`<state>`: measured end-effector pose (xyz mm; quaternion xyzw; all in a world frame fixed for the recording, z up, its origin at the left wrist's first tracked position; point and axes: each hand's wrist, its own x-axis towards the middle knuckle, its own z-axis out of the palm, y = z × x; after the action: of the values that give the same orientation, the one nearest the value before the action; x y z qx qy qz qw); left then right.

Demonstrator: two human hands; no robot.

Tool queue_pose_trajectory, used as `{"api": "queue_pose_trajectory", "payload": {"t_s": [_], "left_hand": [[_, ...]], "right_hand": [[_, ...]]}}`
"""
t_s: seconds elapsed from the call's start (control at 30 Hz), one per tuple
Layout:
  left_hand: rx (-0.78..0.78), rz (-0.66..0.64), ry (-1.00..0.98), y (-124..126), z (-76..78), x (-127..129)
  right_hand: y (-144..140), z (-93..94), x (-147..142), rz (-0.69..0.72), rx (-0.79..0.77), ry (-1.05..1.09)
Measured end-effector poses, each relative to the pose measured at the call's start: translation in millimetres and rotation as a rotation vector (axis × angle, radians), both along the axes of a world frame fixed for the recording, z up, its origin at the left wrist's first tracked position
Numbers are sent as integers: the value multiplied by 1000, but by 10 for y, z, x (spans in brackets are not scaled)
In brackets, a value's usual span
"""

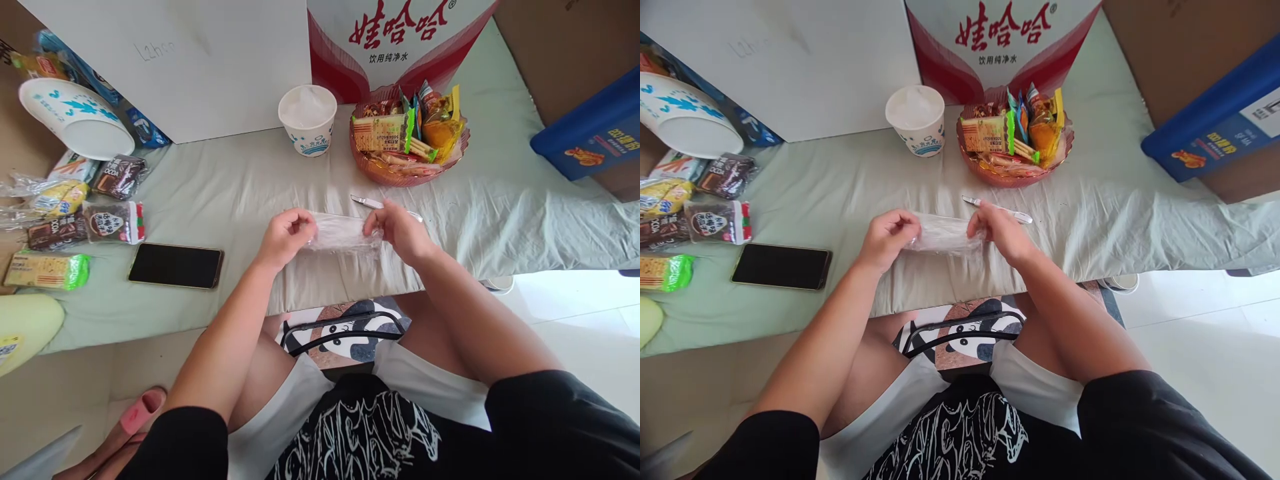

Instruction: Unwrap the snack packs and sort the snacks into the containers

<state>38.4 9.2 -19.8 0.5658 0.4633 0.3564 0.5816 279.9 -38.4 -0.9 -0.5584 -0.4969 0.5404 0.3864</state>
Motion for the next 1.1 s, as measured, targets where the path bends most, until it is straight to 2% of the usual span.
{"api": "queue_pose_trajectory", "payload": {"t_s": [0.1, 0.2, 0.27, 0.33, 0.43, 0.5, 0.57, 0.6, 0.67, 0.8, 0.9, 0.93, 1.0, 1.07, 1.1], "left_hand": [[193, 139, 164, 21, -74, 24], [441, 330, 249, -12, -51, 99], [504, 291, 279, -80, -11, 192], [467, 153, 223, -166, 12, 309], [254, -31, -3, -261, 6, 469], [107, -149, -138, -276, -8, 522], [26, -185, -189, -257, -27, 511], [11, -154, -179, -240, -41, 481], [24, 7, -117, -192, -75, 377], [268, 360, 87, -16, -72, 86], [385, 651, 222, 254, 142, -31], [440, 736, 256, 382, 260, -24], [585, 819, 347, 692, 536, 67], [712, 759, 462, 1050, 801, 230], [750, 644, 541, 1230, 906, 324]], "right_hand": [[8, -17, -12, -147, 43, -270], [-21, 16, -38, -339, 112, -391], [-68, 61, -61, -332, 166, -440], [-128, 106, -98, -266, 259, -428], [-196, 140, -172, -140, 352, -294], [-200, 131, -216, -16, 342, -153], [-167, 94, -243, 78, 297, 6], [-139, 67, -249, 89, 264, 77], [-70, 5, -253, 24, 193, 160], [62, -88, -261, -135, 97, 60], [110, -88, -286, -95, 102, -15], [115, -76, -297, -73, 116, -21], [118, -43, -320, -38, 143, -26], [125, -6, -334, -15, 156, -32], [135, 12, -335, -6, 162, -35]]}}
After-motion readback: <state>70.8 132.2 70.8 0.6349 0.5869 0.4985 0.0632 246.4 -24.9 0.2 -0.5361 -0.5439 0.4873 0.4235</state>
